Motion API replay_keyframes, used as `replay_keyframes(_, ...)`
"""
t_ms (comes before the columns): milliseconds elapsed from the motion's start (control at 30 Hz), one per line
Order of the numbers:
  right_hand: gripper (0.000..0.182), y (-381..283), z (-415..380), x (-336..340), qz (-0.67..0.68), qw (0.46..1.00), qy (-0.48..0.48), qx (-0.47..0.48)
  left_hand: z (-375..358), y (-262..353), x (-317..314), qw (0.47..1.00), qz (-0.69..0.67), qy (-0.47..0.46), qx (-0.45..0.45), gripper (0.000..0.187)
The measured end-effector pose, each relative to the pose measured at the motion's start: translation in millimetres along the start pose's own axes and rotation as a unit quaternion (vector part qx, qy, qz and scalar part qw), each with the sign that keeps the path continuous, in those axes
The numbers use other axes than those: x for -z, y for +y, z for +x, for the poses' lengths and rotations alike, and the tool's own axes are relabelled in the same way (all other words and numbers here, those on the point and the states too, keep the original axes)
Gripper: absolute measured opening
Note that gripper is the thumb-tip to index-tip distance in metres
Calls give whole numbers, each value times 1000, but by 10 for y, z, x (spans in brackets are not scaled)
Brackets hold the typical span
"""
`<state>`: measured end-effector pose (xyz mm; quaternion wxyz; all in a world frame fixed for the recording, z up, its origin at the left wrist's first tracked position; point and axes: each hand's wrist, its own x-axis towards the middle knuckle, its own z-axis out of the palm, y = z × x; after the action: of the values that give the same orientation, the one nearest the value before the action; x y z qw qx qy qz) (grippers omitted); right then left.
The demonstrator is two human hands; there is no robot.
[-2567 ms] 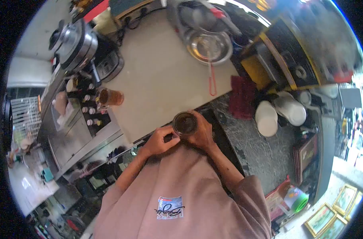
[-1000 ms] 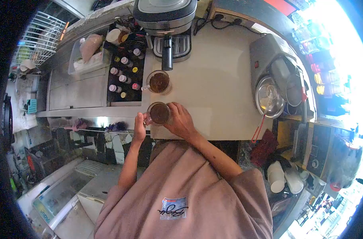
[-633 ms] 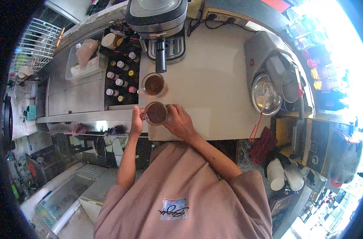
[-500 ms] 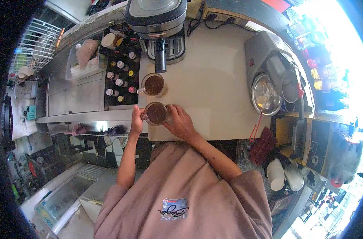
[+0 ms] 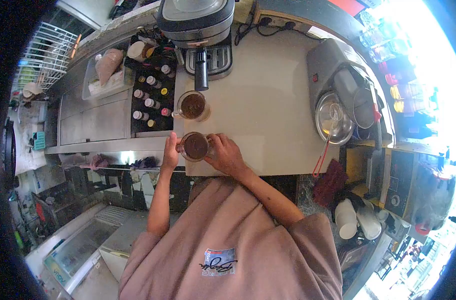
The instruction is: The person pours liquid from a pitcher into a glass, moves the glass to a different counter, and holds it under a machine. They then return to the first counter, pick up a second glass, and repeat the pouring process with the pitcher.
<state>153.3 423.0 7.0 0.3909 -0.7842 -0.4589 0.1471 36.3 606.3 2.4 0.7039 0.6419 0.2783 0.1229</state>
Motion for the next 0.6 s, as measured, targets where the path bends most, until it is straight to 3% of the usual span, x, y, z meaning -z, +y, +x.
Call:
replay_keyframes(267, 71, -37, -29, 29, -14, 1000, -6, 4, -41, -4, 40, 1000, -1, -1, -10, 72)
replay_keyframes(367, 68, 5, -46, -17, -8, 1000, 4, 3, -47, -146, 168, 996, 79, -42, -2, 79)
replay_keyframes(600, 65, 31, -98, -10, 20, 1000, 6, 8, -127, -100, 9, 997, 12, 6, -74, 60)
